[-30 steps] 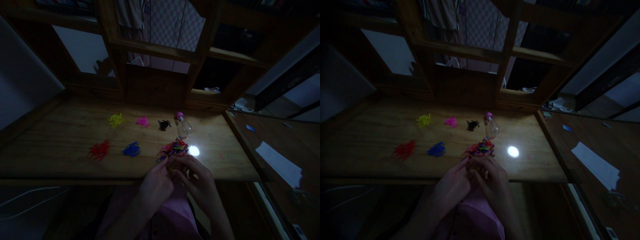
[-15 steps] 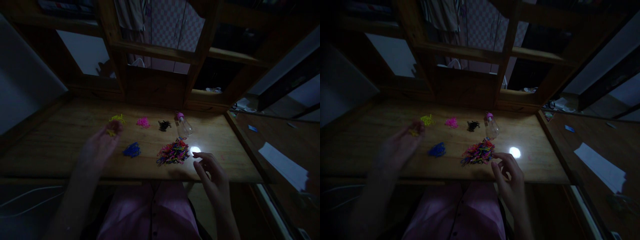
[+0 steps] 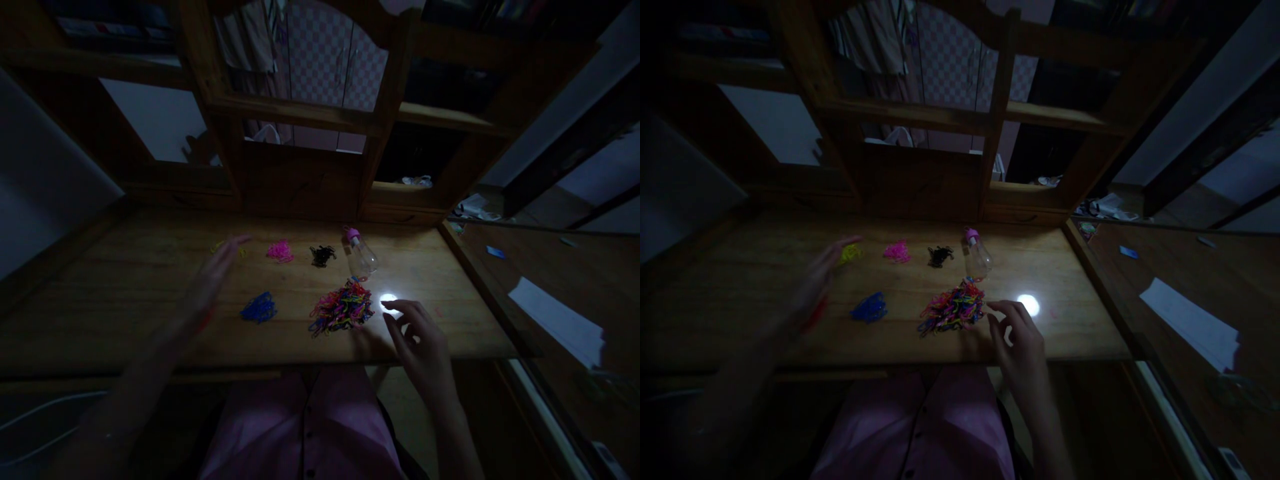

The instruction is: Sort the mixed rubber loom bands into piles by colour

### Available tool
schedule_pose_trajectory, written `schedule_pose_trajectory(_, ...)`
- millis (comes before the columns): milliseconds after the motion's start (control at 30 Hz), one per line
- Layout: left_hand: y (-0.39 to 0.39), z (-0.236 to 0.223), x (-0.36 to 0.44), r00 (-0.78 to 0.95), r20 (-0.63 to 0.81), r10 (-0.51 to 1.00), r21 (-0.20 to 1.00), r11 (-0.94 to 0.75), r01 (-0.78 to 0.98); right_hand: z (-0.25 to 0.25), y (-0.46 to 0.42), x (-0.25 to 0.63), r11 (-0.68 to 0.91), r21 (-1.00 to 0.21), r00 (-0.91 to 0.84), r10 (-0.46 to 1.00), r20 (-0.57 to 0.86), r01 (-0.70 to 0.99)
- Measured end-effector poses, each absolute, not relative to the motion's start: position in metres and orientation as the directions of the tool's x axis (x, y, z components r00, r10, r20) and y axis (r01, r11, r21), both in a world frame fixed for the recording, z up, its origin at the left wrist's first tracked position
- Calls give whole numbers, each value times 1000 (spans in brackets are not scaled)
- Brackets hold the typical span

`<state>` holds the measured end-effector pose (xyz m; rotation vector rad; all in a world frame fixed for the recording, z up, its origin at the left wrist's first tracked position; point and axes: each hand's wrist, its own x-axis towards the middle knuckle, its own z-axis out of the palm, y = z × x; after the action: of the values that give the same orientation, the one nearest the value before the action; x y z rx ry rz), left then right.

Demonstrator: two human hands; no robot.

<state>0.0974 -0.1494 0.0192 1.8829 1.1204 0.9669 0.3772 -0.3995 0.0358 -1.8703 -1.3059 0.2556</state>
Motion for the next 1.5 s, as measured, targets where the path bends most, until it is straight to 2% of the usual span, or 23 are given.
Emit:
schedule_pose_trajectory(133, -215, 37, 135, 490, 265, 830, 868, -427, 253, 21, -383, 380, -100, -536, 289, 916, 280, 838)
schedule_pose_trajectory(333, -271, 13, 171, 583, 226, 780, 850, -451, 273, 8, -369, 374, -131, -336, 208, 956, 206, 933)
schedule_pose_trajectory(533, -274, -5, 181, 506, 268, 820, 751, -507, 424, 2, -366, 376, -118, -292, 193, 950, 244, 949)
schedule_pose_trajectory(800, -275, -8, 186, 504, 299, 810, 726, -536, 431, 3, -362, 373, -85, -307, 168, 952, 257, 948)
schedule_pose_trajectory(933, -276, -11, 185, 508, 272, 817, 732, -518, 442, 4, -361, 373, -67, -380, 178, 948, 264, 922)
schedule_pose_trajectory(1133, -275, -10, 181, 482, 232, 845, 773, -461, 436, 4, -359, 376, -18, -640, 268, 917, 295, 768)
schedule_pose_trajectory(1333, -275, -6, 179, 425, 204, 882, 848, -376, 374, 13, -362, 378, -95, -850, 422, 893, 157, 517)
schedule_pose_trajectory(1500, -276, -4, 179, 414, 127, 902, 949, -231, 213, 16, -360, 379, -93, -968, 489, 872, 35, 235)
